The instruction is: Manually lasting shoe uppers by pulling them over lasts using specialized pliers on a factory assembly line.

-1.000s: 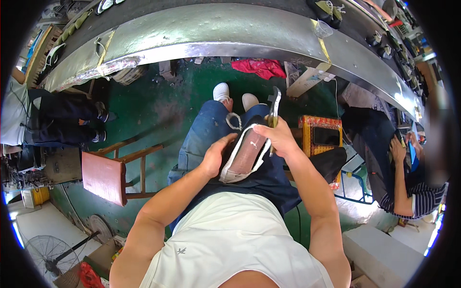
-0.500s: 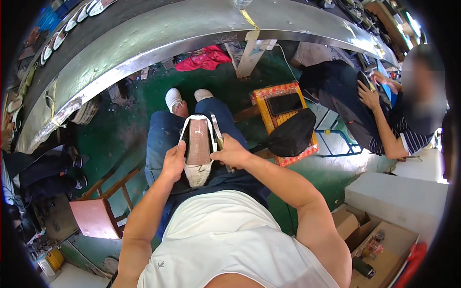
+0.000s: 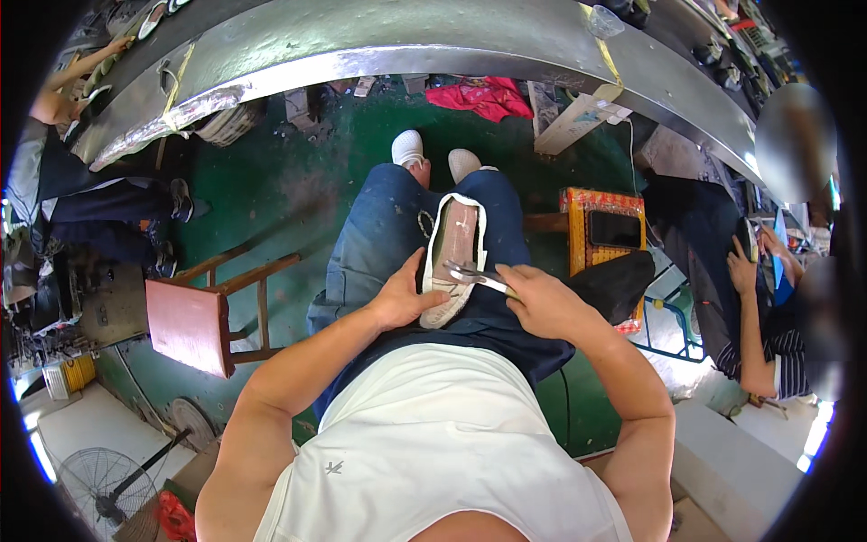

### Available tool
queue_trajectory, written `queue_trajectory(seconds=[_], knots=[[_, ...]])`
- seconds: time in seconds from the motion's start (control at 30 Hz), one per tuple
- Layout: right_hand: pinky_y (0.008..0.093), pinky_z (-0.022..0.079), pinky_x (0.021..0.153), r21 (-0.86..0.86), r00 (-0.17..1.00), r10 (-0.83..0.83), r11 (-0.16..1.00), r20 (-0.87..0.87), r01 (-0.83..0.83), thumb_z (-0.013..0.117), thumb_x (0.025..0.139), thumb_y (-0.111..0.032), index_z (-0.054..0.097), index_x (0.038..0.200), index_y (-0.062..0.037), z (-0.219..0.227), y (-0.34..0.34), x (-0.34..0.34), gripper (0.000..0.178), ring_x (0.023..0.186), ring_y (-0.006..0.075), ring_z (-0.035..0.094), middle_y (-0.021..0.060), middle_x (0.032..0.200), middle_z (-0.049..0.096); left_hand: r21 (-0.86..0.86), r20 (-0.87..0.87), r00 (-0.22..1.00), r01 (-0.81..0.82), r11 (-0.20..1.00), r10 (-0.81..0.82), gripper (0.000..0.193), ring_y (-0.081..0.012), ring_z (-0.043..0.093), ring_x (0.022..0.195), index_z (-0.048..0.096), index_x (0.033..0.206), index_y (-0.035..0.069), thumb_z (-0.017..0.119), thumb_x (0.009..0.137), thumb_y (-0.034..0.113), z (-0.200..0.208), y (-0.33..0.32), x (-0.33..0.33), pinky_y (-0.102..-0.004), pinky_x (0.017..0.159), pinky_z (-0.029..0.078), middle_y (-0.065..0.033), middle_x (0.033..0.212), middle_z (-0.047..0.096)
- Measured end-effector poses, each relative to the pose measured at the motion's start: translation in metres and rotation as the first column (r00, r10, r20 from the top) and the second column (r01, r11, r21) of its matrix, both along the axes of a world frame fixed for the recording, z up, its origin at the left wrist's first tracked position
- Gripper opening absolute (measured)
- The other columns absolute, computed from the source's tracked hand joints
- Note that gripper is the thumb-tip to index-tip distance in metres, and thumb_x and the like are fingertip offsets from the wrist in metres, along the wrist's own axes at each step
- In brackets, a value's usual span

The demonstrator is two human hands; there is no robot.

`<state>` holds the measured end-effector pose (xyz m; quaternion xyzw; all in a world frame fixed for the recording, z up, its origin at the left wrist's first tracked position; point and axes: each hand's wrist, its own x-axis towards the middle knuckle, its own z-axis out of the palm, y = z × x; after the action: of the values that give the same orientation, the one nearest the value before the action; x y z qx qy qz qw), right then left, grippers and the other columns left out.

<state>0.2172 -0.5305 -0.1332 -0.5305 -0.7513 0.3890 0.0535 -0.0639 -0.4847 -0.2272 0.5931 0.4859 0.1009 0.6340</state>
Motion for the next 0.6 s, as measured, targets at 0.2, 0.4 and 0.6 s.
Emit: queue_trajectory(seconds=[0.2,0.4,0.6], knots=[[0.047,0.052,0.091,0.192,0.945,0.171,0.954,0.279,-0.229,0.062,0.083,-0.002,0.052,0.129,0.0111,0.002,0.031,-0.022,0.049,0.104,0.0441,0.063,0.0241,0.111,0.065,0.013,0.033,0.999,-0.014,1.0,0.013,0.109,-0.0271,0.041,0.142,0.01,0.157,-0.01,0.081,0.08,0.017,0.008,-0.005,0.006,-0.0318,0.118,0.03,-0.0244,0.154,0.04],[0.0505,0.053,0.082,-0.474,0.741,0.58,0.785,0.338,-0.399,0.061,0.089,-0.015,0.063,0.103,0.0063,0.049,0.074,-0.04,0.025,0.093,0.0422,0.068,0.027,0.092,0.069,-0.656,0.423,0.688,-0.217,0.723,0.59,0.079,-0.0274,0.038,0.144,0.013,0.159,-0.003,0.049,0.098,0.031,0.017,-0.004,0.017,-0.0367,0.119,0.03,-0.0187,0.158,0.037],[0.0537,0.051,0.082,-0.223,0.983,0.183,0.96,0.033,-0.172,0.064,0.092,-0.023,0.063,0.1,0.0036,-0.011,0.028,-0.038,0.028,0.089,0.0464,0.066,0.0292,0.089,0.068,-0.753,0.191,0.584,-0.428,0.5,0.789,0.063,-0.0255,0.055,0.129,0.036,0.154,0.004,0.027,0.11,0.049,0.002,-0.002,0.039,-0.0379,0.11,0.044,-0.0134,0.145,0.054]])
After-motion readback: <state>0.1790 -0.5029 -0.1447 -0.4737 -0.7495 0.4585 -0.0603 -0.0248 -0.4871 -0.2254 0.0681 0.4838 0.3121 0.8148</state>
